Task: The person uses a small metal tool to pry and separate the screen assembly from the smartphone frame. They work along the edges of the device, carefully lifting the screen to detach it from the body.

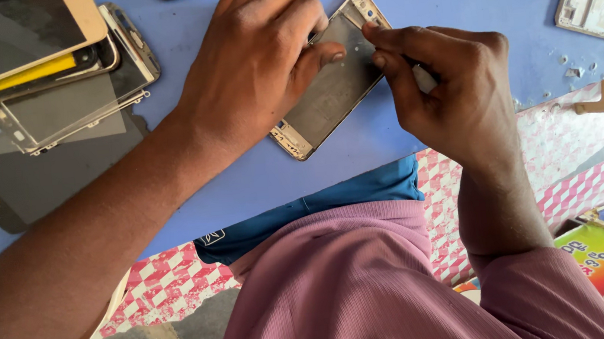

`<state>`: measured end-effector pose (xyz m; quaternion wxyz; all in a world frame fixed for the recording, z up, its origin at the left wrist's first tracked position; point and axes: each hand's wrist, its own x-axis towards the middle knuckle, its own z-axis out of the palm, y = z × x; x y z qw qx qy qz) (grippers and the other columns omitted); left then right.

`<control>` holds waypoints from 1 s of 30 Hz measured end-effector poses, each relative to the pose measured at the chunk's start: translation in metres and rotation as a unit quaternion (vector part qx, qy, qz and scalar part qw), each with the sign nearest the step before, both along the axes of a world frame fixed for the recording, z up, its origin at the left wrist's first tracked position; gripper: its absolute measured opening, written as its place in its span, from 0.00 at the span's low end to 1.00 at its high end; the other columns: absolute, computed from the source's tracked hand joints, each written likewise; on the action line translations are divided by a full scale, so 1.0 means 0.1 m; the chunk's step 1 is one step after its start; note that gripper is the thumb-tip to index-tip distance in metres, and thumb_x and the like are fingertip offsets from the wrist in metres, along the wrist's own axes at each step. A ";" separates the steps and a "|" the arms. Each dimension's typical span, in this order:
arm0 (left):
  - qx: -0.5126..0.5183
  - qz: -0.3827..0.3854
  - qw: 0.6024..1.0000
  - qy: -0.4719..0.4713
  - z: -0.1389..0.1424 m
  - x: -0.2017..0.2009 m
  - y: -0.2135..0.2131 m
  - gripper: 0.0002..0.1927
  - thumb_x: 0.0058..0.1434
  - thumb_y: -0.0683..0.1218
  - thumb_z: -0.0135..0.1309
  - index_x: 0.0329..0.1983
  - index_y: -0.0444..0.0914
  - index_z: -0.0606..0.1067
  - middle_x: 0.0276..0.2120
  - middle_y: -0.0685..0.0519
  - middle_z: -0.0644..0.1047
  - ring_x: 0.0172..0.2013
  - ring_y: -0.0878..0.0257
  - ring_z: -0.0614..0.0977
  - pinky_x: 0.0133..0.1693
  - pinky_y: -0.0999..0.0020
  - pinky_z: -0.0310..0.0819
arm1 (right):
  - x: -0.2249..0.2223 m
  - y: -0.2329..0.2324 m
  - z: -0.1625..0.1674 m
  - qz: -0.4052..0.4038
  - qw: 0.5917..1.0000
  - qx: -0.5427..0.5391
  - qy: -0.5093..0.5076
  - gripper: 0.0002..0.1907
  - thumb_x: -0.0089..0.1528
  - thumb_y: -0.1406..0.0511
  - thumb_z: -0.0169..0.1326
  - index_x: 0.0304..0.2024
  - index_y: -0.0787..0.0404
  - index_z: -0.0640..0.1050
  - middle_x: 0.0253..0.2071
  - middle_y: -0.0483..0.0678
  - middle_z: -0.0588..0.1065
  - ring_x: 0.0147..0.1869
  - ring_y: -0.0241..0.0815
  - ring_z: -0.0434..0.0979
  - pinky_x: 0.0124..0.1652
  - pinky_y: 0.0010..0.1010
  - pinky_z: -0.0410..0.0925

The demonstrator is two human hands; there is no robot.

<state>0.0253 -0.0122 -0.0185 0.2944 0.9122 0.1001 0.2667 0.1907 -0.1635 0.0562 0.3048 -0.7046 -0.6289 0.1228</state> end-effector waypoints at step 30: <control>-0.002 -0.024 1.000 -0.017 0.01 -0.05 0.07 0.11 0.70 0.42 0.62 0.42 0.32 0.72 0.42 0.45 0.73 0.51 0.47 0.74 0.55 0.52 0.67 | -0.12 -0.03 -0.12 0.015 0.999 -0.039 -0.022 0.10 0.71 0.76 0.55 0.53 0.64 0.81 0.39 0.52 0.81 0.40 0.50 0.84 0.39 0.35 0.74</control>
